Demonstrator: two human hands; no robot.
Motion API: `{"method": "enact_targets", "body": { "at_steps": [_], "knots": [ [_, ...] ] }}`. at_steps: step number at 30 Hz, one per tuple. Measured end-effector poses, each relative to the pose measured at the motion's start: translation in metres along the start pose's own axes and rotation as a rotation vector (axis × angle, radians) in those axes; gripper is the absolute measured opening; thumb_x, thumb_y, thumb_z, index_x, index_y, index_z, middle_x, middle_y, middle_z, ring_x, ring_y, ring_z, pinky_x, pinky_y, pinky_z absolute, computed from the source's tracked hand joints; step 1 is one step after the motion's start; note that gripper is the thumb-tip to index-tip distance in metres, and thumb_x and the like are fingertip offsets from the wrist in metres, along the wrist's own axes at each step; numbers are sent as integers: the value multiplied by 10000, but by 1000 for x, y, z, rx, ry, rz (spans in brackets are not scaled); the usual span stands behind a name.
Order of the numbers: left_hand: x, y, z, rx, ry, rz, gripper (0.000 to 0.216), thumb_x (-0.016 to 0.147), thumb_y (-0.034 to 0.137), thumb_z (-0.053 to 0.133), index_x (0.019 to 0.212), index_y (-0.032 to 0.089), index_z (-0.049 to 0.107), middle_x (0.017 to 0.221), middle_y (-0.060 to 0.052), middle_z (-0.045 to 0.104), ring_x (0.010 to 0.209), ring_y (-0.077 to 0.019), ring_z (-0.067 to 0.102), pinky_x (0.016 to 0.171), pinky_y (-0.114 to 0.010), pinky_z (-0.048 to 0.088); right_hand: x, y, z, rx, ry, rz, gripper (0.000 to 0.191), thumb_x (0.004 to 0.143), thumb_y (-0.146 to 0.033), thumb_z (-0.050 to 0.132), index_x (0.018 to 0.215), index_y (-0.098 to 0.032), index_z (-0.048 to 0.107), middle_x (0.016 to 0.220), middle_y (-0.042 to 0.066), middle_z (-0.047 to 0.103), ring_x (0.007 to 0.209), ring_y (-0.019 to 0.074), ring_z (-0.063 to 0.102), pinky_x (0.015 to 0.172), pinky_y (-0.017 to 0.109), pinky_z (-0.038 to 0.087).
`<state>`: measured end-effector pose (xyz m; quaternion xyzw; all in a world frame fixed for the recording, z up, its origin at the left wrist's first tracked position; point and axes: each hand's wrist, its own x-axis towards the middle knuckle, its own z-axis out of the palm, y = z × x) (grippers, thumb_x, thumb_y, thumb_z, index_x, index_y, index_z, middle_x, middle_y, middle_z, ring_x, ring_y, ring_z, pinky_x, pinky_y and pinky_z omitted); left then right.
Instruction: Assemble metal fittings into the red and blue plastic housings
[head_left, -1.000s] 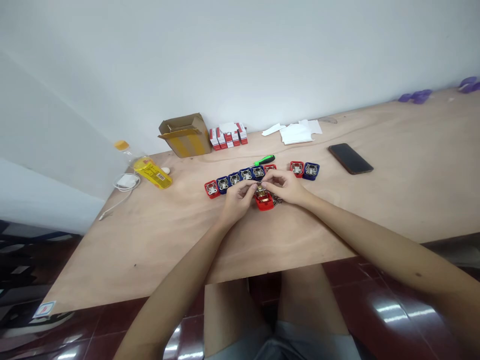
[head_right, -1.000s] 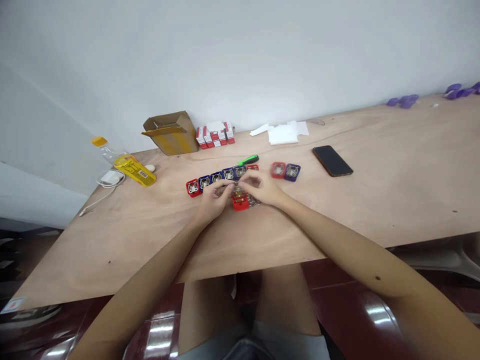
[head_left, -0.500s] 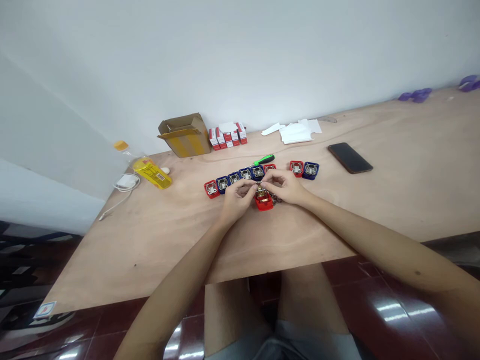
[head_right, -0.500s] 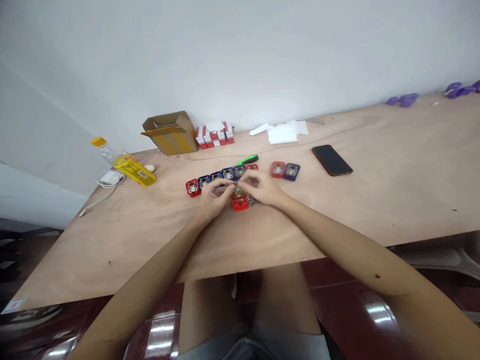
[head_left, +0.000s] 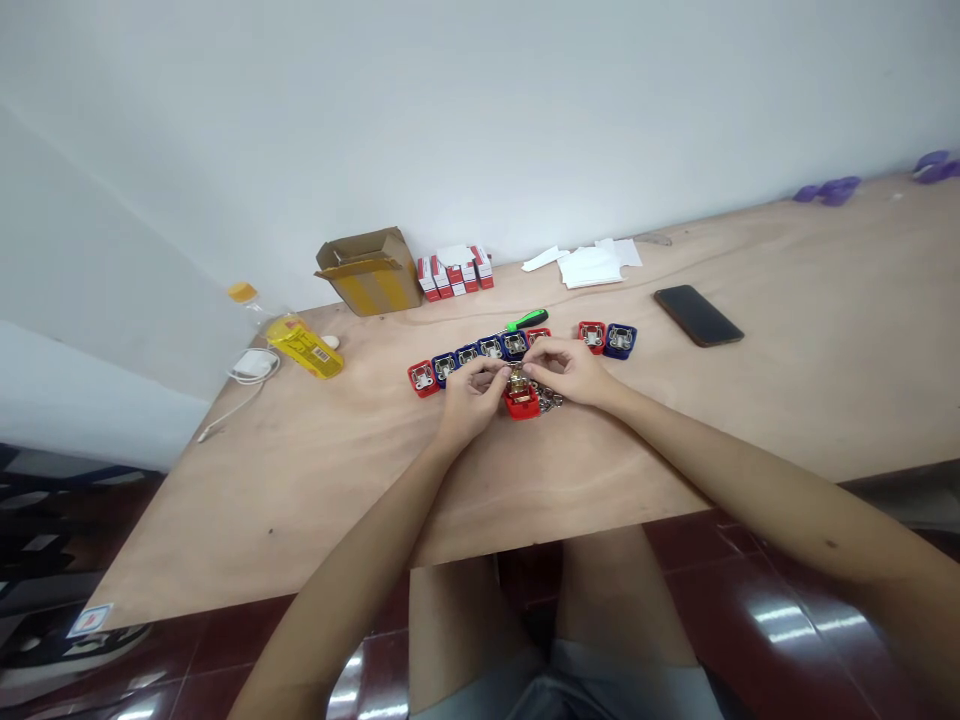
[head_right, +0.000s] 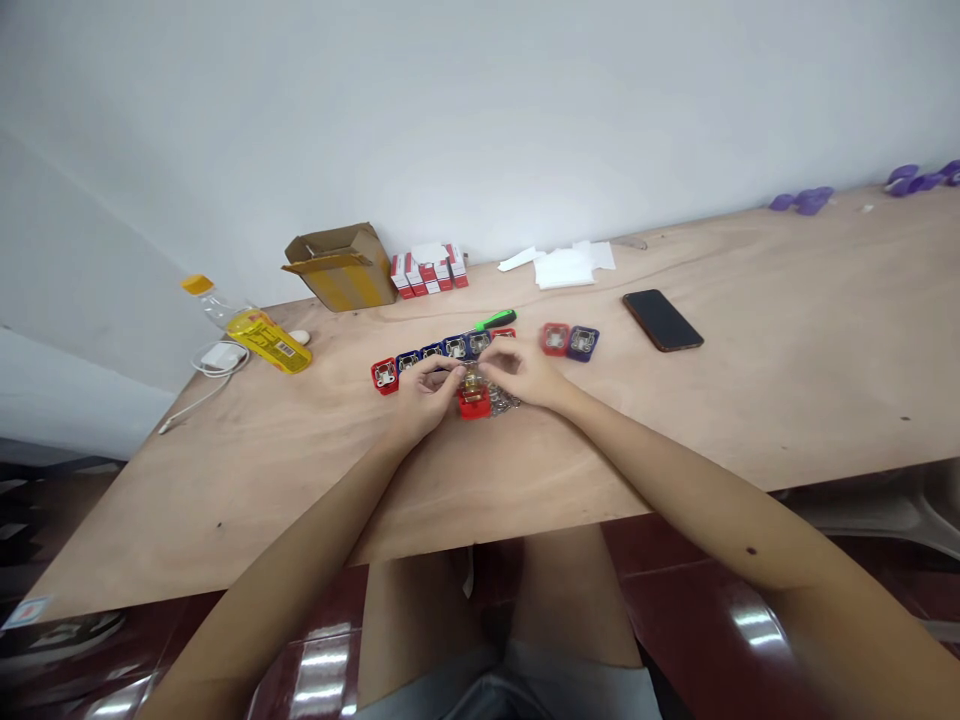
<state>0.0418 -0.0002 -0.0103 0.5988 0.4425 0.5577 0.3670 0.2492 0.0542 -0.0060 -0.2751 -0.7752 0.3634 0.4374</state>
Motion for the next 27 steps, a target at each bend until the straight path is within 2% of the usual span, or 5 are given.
{"method": "enact_targets", "body": {
  "at_steps": [4, 10, 13, 18, 27],
  "knots": [
    [3, -2, -2, 20, 57, 14, 300, 891, 457, 814, 910, 167, 745, 918, -75, 786, 796, -201, 774, 755, -329, 652, 6, 8, -17, -214, -13, -131, 160, 1040, -294, 610, 999, -207, 738, 930, 67, 717, 833, 219, 634, 783, 380, 522],
    [9, -5, -8, -14, 148, -14, 367, 863, 515, 836, 934, 163, 762, 880, -74, 783, 771, -202, 765, 710, -319, 639, 10, 25, -54, -469, -231, -193, 221, 1034, -258, 569, 1036, -233, 789, 1190, 139, 636, 1120, 317, 604, 1043, 548, 502],
    [11, -6, -10, -25, 175, -29, 377, 844, 519, 848, 928, 160, 768, 850, -65, 775, 743, -186, 750, 673, -292, 622, 8, 26, -54, -531, -282, -195, 272, 1014, -231, 564, 1062, -258, 831, 1245, 134, 606, 1205, 340, 551, 1112, 594, 443],
    [13, -7, -13, -44, 204, -36, 404, 821, 534, 864, 918, 154, 765, 856, -62, 770, 751, -183, 750, 685, -288, 632, 6, 23, -40, -553, -347, -229, 337, 980, -145, 545, 1043, -270, 851, 1311, 122, 610, 1277, 357, 501, 1123, 607, 405],
    [12, -8, -13, -43, 188, -35, 388, 849, 520, 852, 925, 149, 768, 865, -62, 765, 755, -172, 746, 705, -282, 640, 5, 22, -48, -548, -331, -164, 244, 994, -239, 598, 1038, -248, 839, 1360, 131, 591, 1263, 365, 490, 1140, 627, 405]
  ]
}}
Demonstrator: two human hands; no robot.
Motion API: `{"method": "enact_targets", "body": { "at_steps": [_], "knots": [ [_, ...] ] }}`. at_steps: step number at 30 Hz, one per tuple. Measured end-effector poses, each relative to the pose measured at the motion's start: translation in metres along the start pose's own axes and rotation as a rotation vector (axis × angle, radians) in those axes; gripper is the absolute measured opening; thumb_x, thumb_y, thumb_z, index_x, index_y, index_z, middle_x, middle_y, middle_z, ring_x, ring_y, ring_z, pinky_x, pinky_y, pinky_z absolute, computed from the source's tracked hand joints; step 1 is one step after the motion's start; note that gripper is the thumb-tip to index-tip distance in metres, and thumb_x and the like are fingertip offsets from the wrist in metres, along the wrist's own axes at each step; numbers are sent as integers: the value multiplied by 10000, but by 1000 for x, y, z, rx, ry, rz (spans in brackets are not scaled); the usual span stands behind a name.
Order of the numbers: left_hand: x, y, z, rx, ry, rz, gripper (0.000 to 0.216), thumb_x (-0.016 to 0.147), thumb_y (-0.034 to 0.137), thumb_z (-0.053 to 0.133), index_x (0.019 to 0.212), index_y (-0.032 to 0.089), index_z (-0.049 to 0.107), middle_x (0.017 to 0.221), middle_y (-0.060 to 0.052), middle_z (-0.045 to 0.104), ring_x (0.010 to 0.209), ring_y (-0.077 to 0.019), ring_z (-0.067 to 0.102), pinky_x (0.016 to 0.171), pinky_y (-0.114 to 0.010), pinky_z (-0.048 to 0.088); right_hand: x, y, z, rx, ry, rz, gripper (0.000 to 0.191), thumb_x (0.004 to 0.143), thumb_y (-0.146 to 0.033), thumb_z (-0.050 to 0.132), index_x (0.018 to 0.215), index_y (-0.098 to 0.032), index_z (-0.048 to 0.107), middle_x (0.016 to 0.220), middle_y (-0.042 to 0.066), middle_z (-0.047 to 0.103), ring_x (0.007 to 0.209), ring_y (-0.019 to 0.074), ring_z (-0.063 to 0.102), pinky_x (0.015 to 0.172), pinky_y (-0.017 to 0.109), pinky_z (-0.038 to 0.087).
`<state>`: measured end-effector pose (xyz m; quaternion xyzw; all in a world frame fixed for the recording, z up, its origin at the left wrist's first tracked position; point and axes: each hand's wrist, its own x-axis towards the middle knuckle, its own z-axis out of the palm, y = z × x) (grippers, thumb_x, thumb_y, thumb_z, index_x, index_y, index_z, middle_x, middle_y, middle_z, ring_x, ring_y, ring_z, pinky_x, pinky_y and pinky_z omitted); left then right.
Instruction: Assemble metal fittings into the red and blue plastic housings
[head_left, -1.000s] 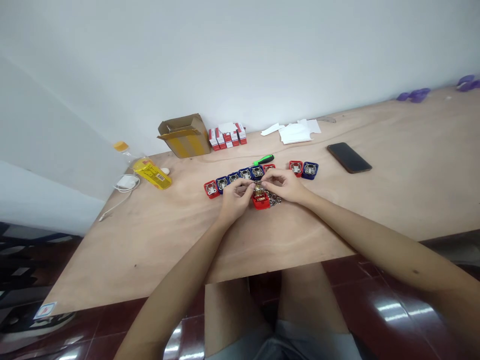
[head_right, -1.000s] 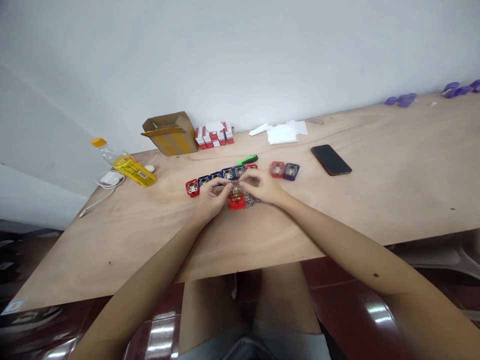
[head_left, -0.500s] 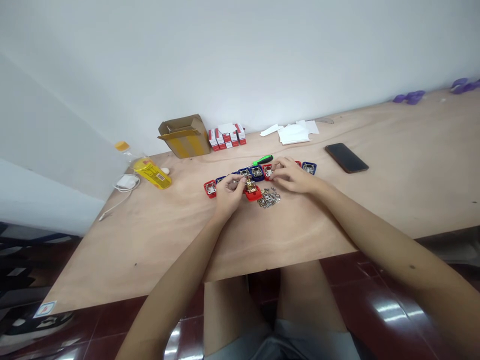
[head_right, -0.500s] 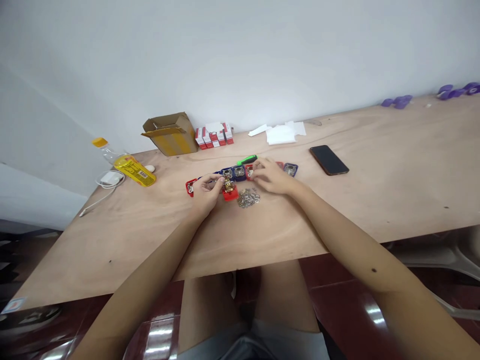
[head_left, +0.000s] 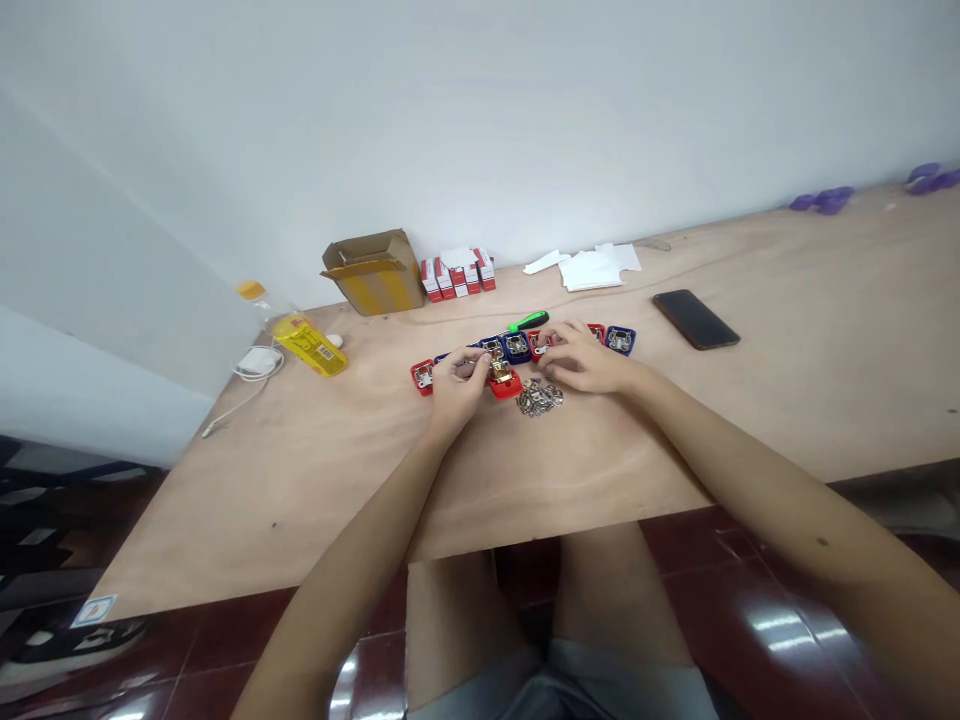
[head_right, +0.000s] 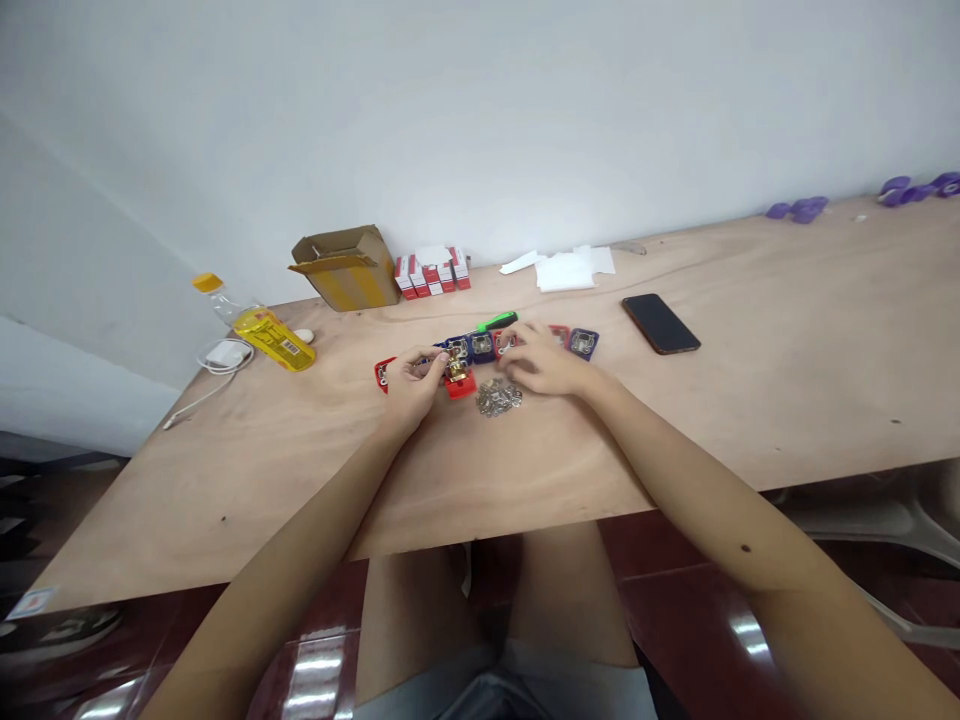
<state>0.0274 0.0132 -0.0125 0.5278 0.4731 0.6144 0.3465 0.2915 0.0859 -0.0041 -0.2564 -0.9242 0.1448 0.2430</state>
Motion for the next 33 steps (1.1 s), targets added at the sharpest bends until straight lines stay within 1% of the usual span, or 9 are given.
{"method": "enact_targets", "body": {
  "at_steps": [5, 7, 10, 15, 19, 22, 28, 31, 33],
  "knots": [
    [0, 1, 1, -9, 25, -1, 411, 830, 541, 862, 911, 150, 763, 847, -62, 767, 729, -168, 735, 668, -280, 636, 2, -14, 3, 14, -27, -19, 154, 992, -334, 684, 1024, -255, 811, 1350, 130, 579, 1284, 380, 479, 1170, 675, 386],
    [2, 0, 0, -25, 47, -15, 424, 815, 546, 868, 907, 146, 765, 848, -68, 775, 721, -172, 740, 655, -283, 635, 4, -22, 8, 24, -25, -21, 190, 1014, -374, 672, 1031, -247, 812, 1367, 137, 548, 1310, 380, 473, 1192, 672, 387],
    [4, -2, -1, -32, 91, -6, 417, 795, 530, 884, 891, 142, 767, 882, -87, 795, 743, -182, 756, 685, -293, 641, 7, -33, 15, 61, -22, -32, 215, 1037, -351, 636, 1070, -256, 826, 1378, 138, 512, 1339, 372, 467, 1213, 642, 405],
    [5, -4, -2, -40, 107, -15, 409, 808, 524, 879, 909, 145, 764, 908, -94, 805, 775, -197, 775, 716, -306, 649, 9, -46, 21, 31, -60, -26, 237, 972, -429, 742, 1095, -255, 846, 1404, 147, 502, 1292, 391, 475, 1178, 664, 408],
    [4, -2, -1, -40, 95, -28, 399, 801, 515, 883, 903, 147, 768, 896, -87, 801, 767, -194, 771, 685, -291, 642, 9, -47, 25, 17, -92, -26, 218, 966, -427, 748, 1045, -253, 854, 1382, 141, 524, 1242, 385, 486, 1140, 658, 404],
    [3, 1, 0, -34, 97, -23, 385, 793, 506, 888, 885, 150, 774, 883, -82, 797, 762, -187, 763, 674, -279, 634, 10, -45, 27, 38, -97, -37, 183, 973, -383, 735, 1013, -244, 848, 1359, 136, 549, 1216, 372, 488, 1132, 638, 406],
    [3, 2, 0, -34, 84, -14, 395, 800, 521, 879, 885, 150, 771, 892, -86, 797, 759, -194, 762, 670, -293, 644, 10, -43, 30, 53, -90, -52, 148, 978, -327, 719, 974, -246, 843, 1278, 125, 621, 1138, 337, 490, 1077, 559, 429],
    [3, 2, 0, -24, 79, -18, 394, 806, 521, 877, 886, 150, 772, 878, -81, 791, 740, -191, 759, 656, -291, 642, 11, -43, 30, 98, -61, -45, 141, 981, -328, 715, 954, -237, 819, 1232, 115, 672, 1094, 317, 503, 1057, 538, 435],
    [3, 2, 0, -24, 79, -21, 393, 800, 521, 882, 881, 152, 773, 875, -80, 792, 741, -191, 760, 658, -292, 642, 13, -43, 30, 158, -9, -31, 152, 994, -340, 700, 955, -227, 793, 1175, 111, 718, 1075, 311, 532, 1037, 529, 449]
  ]
}}
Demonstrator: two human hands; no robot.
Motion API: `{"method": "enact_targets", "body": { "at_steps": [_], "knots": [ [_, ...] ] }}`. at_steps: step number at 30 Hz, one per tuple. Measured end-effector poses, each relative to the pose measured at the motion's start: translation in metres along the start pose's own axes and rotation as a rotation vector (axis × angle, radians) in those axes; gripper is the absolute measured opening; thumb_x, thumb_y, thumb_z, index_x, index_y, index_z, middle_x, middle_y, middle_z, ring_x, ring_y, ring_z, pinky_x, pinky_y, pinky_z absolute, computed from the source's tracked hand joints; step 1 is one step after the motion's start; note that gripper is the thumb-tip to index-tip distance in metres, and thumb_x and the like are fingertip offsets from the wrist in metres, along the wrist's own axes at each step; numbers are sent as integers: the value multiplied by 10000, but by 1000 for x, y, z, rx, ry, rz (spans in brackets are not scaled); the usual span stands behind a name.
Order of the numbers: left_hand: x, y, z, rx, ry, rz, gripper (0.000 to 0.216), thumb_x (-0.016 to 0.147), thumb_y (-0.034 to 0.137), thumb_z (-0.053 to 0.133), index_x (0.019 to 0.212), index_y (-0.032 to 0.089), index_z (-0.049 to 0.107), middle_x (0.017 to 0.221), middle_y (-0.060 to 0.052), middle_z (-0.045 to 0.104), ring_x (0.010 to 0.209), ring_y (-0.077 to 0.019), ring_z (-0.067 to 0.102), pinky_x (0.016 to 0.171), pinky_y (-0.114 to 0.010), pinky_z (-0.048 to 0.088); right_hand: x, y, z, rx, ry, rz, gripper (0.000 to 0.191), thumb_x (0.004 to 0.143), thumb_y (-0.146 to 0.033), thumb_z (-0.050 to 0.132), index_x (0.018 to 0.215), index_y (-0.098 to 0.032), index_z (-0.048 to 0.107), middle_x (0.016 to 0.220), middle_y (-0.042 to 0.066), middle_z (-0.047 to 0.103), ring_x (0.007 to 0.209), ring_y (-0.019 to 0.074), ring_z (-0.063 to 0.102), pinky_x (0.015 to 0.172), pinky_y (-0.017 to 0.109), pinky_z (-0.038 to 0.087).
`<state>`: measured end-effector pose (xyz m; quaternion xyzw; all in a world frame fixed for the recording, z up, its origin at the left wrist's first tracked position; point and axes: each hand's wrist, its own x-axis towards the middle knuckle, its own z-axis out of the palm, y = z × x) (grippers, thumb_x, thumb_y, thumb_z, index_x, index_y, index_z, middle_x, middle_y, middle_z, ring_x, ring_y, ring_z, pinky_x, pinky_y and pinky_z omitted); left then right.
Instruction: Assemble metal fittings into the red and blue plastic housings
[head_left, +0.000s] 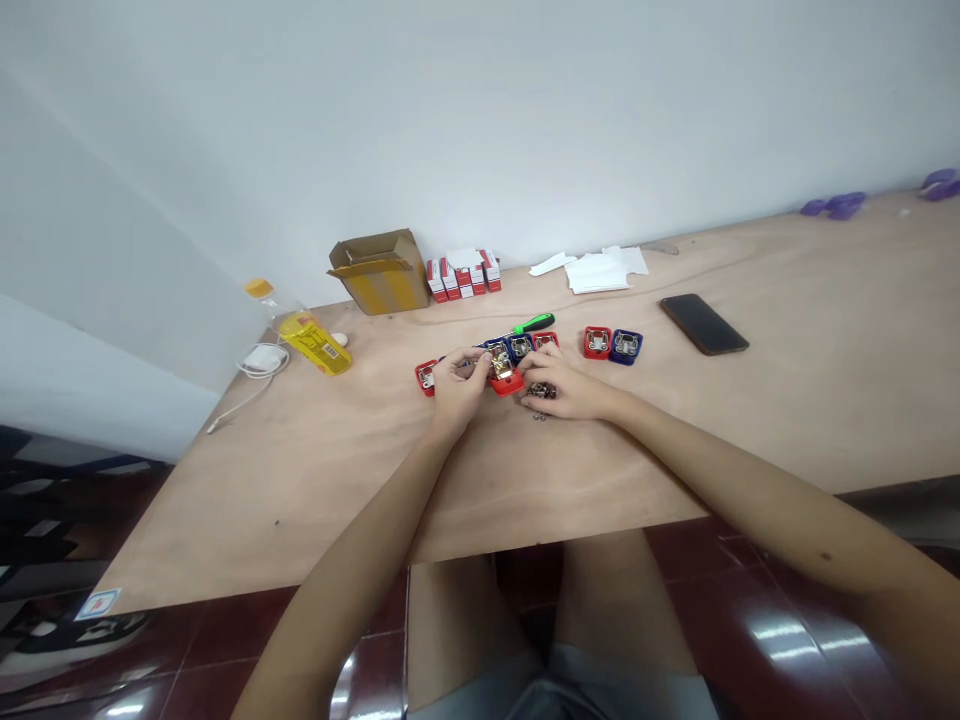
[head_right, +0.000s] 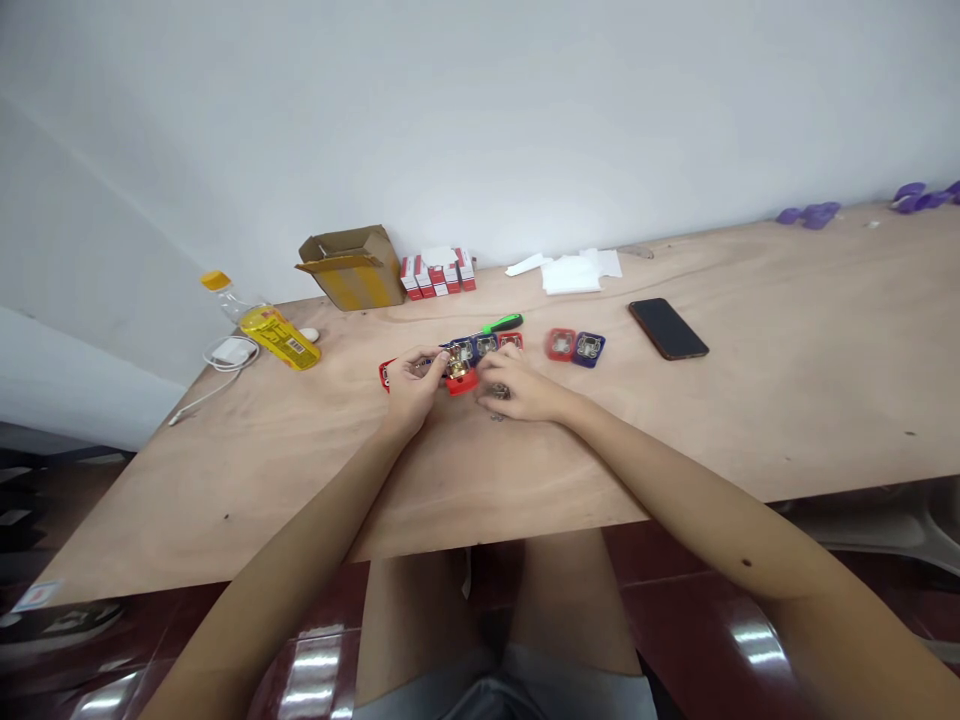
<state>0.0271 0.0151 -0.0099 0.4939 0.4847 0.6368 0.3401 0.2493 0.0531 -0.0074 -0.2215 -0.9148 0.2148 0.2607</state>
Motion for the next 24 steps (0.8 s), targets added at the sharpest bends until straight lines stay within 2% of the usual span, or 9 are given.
{"method": "enact_targets", "body": {
  "at_steps": [4, 7, 9, 16, 24],
  "knots": [
    [-1, 0, 1, -19, -16, -5, 405, 787, 530, 894, 877, 154, 774, 844, -69, 782, 729, -182, 748, 656, -289, 641, 3, 3, -1, 193, 187, 94, 139, 997, -334, 681, 972, -225, 764, 1026, 83, 776, 991, 280, 643, 964, 486, 506],
    [-2, 1, 1, -29, -48, -24, 413, 787, 532, 896, 899, 153, 776, 829, -60, 774, 702, -167, 734, 660, -287, 636, 5, 6, -2, 371, 338, 227, 173, 958, -383, 728, 988, -218, 769, 997, 71, 779, 920, 253, 686, 879, 444, 555],
    [-3, 1, 2, -41, -81, -37, 420, 780, 538, 901, 900, 157, 771, 837, -61, 776, 705, -168, 737, 672, -295, 638, 6, 7, -2, 463, 392, 283, 217, 932, -416, 761, 992, -209, 773, 1001, 72, 780, 900, 237, 693, 860, 429, 573],
    [-8, 5, 4, -51, -267, -70, 421, 780, 554, 903, 855, 166, 756, 858, -61, 770, 724, -173, 728, 682, -299, 620, 10, 3, -1, 786, 391, 365, 339, 819, -481, 893, 955, -188, 789, 971, 56, 788, 882, 197, 719, 849, 369, 596],
    [-8, 5, 2, -31, -321, -89, 410, 796, 524, 905, 890, 149, 767, 882, -64, 768, 776, -178, 742, 710, -284, 603, 11, 0, 6, 991, 380, 444, 368, 742, -457, 965, 931, -173, 826, 897, 47, 790, 798, 168, 699, 784, 325, 564]
  ]
}}
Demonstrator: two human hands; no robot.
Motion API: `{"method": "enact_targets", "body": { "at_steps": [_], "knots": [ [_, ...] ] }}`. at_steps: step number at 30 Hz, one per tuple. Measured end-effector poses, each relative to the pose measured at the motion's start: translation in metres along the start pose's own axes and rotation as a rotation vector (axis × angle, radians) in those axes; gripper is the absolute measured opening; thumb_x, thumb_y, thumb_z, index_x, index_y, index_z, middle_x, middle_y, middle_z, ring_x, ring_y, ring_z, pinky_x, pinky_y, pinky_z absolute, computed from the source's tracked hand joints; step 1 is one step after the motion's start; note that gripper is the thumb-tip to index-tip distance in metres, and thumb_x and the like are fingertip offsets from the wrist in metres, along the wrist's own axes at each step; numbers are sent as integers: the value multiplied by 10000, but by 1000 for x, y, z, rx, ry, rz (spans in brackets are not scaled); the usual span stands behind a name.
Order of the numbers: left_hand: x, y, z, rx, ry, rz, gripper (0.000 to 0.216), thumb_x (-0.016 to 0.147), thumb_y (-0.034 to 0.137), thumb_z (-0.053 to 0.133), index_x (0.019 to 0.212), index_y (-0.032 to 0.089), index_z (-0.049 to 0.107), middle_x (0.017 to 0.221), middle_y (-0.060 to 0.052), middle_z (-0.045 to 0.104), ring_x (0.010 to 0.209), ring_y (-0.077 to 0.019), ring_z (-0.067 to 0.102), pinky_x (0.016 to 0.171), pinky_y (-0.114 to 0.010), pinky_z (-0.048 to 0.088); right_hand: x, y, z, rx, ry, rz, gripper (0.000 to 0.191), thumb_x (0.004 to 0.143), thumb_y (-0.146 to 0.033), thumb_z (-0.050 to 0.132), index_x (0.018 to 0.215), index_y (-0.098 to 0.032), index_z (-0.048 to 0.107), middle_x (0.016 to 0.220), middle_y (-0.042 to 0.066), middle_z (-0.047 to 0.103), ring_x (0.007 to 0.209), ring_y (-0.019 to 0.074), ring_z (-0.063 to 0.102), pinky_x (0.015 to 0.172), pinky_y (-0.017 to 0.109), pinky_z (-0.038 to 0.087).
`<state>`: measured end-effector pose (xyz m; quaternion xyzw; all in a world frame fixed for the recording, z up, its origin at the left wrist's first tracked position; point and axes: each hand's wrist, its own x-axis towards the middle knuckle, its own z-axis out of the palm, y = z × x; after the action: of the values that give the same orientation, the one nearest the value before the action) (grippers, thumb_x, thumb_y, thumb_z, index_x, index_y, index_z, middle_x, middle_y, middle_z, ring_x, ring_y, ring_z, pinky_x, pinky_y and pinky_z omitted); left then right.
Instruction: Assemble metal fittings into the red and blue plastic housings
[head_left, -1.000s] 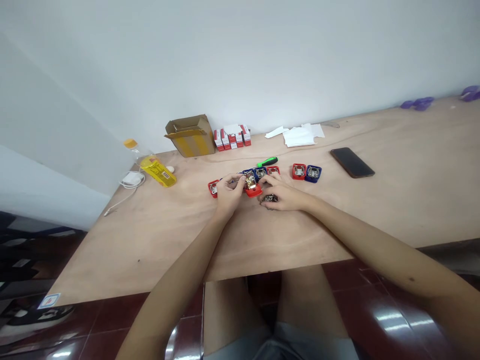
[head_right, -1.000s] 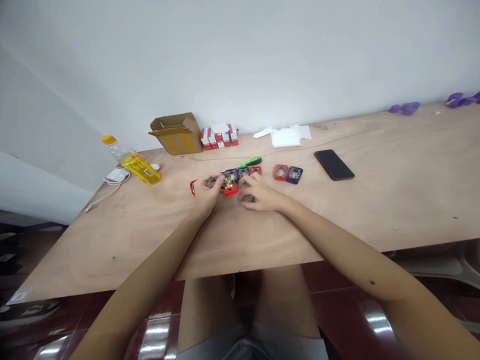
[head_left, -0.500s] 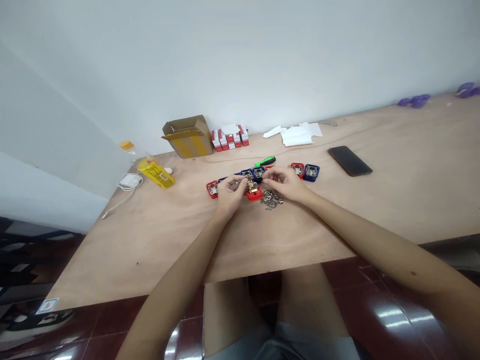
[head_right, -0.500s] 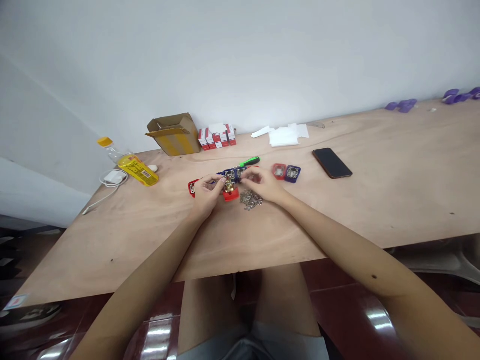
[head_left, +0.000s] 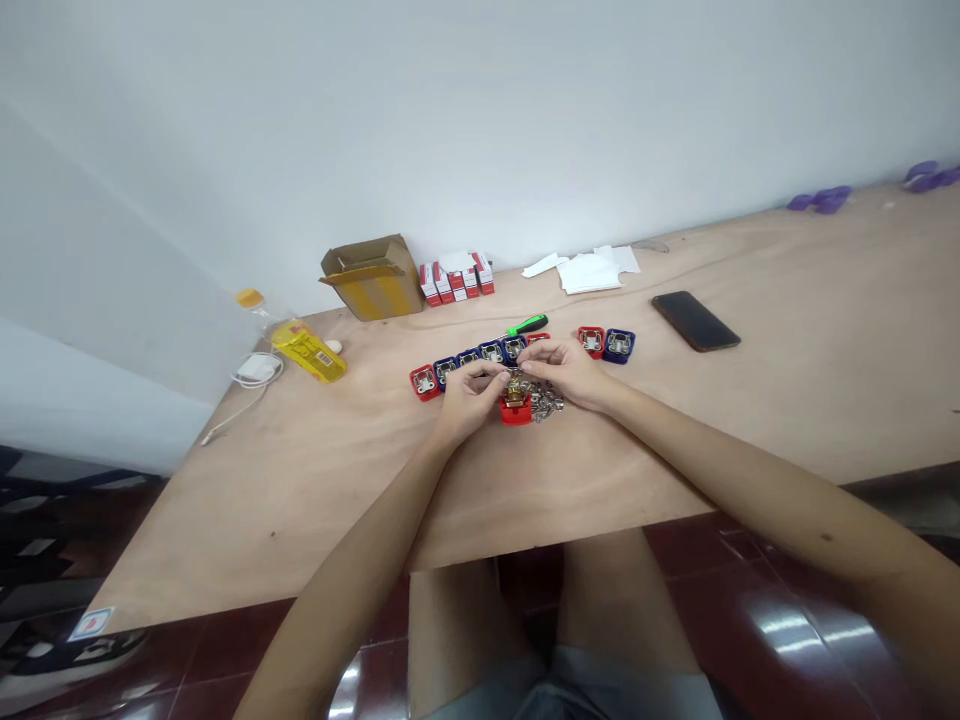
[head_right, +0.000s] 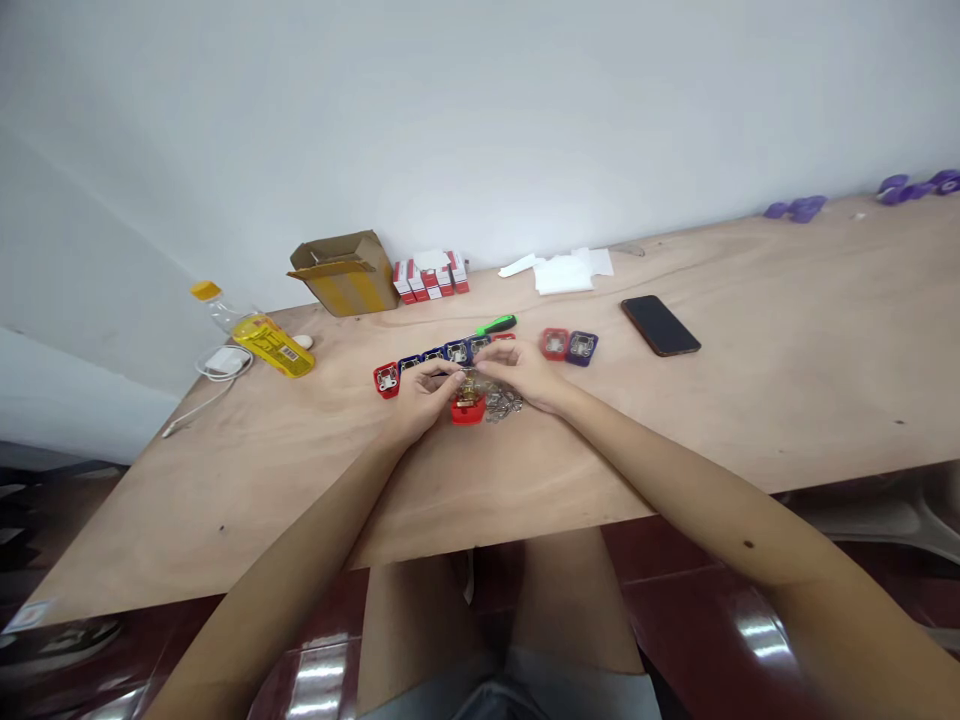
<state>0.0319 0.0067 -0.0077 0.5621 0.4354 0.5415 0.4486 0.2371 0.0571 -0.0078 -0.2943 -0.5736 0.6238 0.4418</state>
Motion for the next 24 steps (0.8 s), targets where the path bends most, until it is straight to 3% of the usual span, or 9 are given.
{"method": "enact_targets", "body": {
  "at_steps": [7, 24],
  "knots": [
    [0, -2, 0, 11, 4, 24, 393, 818, 516, 888, 898, 150, 769, 905, -78, 782, 798, -196, 760, 730, -304, 620, 0, -3, 0, 79, -9, 99, 363, 703, -438, 991, 899, -177, 832, 823, 29, 763, 714, 141, 637, 725, 322, 523],
    [-3, 1, 3, 58, -13, 64, 365, 855, 506, 850, 913, 156, 762, 928, -84, 786, 822, -209, 776, 728, -313, 637, -1, -7, -1, 135, -30, 104, 314, 680, -400, 1012, 886, -203, 880, 803, 23, 771, 701, 128, 629, 708, 317, 523]
  ]
}}
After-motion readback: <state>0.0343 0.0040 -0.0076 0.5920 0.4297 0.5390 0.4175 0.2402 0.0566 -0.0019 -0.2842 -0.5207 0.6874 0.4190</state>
